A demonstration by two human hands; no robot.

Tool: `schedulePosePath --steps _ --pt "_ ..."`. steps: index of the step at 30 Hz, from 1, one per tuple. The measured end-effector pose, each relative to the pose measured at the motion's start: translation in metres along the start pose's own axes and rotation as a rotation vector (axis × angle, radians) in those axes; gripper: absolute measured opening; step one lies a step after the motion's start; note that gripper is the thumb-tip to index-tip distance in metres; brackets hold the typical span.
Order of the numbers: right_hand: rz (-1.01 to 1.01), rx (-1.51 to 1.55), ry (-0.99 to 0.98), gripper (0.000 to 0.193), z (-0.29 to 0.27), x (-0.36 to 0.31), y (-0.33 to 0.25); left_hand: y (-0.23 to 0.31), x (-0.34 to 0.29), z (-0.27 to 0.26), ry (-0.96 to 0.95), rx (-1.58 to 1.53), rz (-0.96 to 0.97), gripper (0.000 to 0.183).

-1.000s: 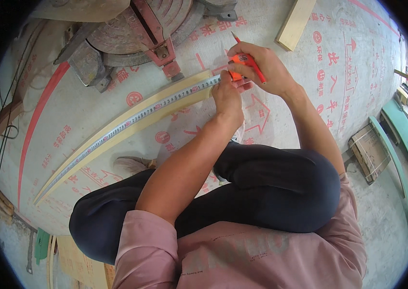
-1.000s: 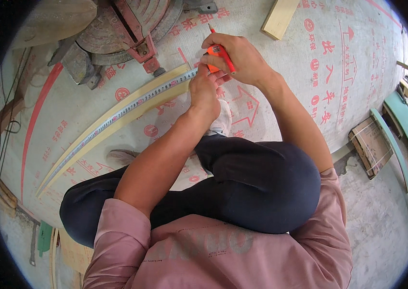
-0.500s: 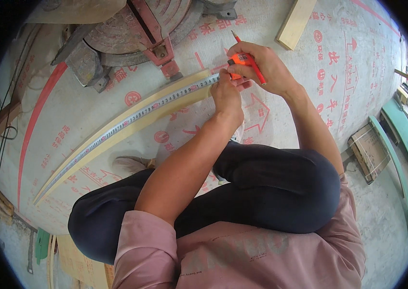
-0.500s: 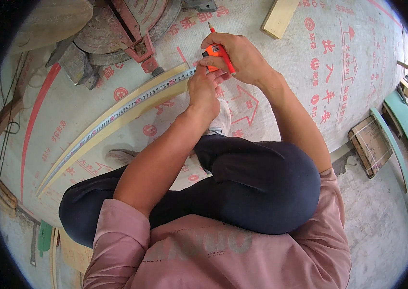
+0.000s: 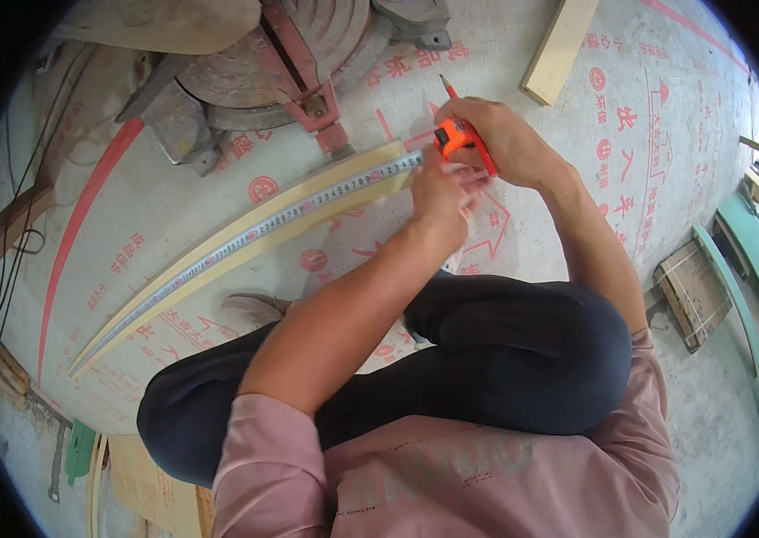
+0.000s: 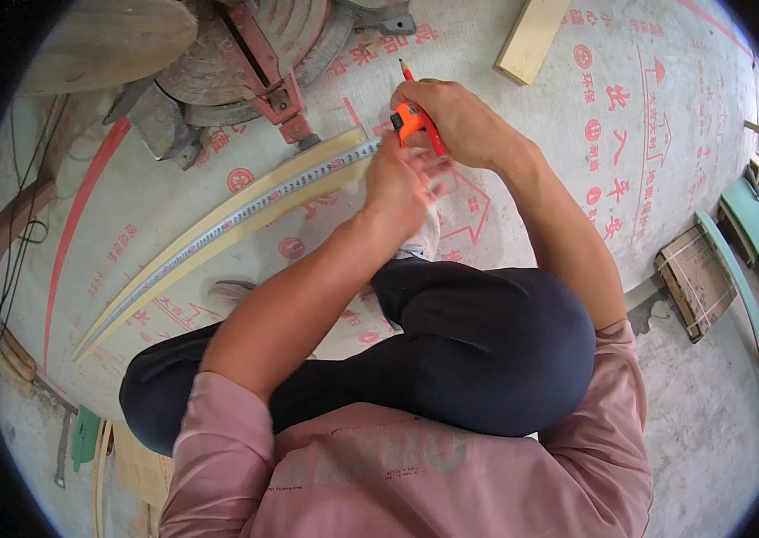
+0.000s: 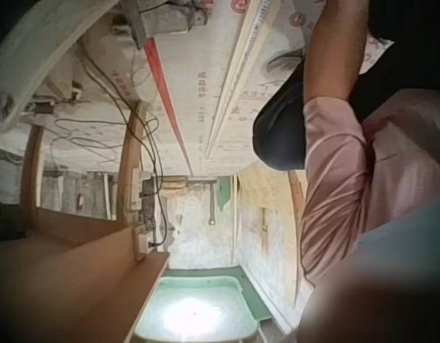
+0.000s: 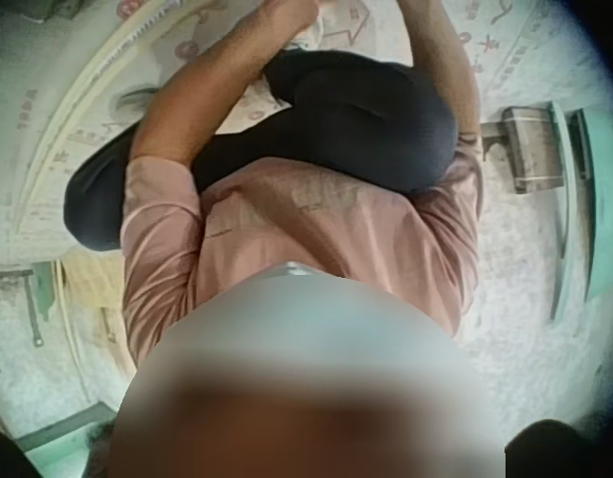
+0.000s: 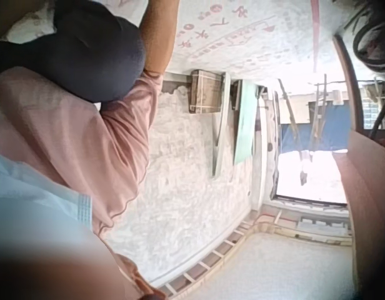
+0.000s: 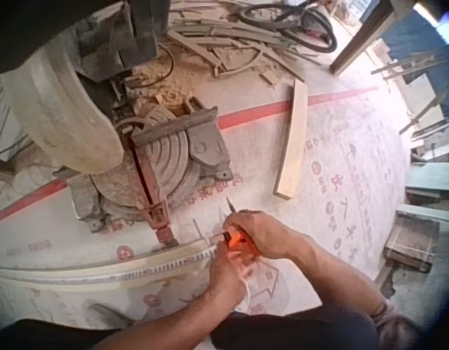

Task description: Measuring and cutting wooden strips using a tape measure and a miter saw.

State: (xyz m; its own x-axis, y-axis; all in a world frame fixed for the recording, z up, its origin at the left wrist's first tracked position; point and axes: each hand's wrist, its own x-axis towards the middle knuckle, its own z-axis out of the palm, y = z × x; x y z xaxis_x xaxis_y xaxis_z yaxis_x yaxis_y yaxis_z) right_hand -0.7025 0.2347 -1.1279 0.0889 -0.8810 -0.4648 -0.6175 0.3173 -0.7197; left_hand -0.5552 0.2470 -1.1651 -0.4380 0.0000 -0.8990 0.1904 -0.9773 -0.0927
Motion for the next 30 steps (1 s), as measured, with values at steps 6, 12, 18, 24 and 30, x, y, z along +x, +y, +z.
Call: schedulePosePath --steps 6,12,18,24,30 --pt "-0.19 0.107 0.101 0.036 0.004 -0.015 -0.032 0.084 -0.12 -0.044 -0.432 1.783 0.864 0.028" --pt "-0.264 0.091 0.219 0.036 0.008 -0.014 -0.045 0.219 -0.207 -0.175 0.079 2.125 0.266 0.056" --pt "-0.12 -0.037 0.186 0.032 -0.012 -0.043 -0.018 0.235 -0.262 -0.248 0.248 1.96 0.307 0.052" --pt "0.067 -0.104 0.179 0.032 -0.027 -0.069 -0.022 0.249 -0.263 -0.267 0.232 2.104 0.596 0.047" --pt "0.032 -0.113 0.158 0.033 -0.002 -0.071 -0.041 0.232 -0.196 -0.167 -0.088 2.21 0.693 0.049"
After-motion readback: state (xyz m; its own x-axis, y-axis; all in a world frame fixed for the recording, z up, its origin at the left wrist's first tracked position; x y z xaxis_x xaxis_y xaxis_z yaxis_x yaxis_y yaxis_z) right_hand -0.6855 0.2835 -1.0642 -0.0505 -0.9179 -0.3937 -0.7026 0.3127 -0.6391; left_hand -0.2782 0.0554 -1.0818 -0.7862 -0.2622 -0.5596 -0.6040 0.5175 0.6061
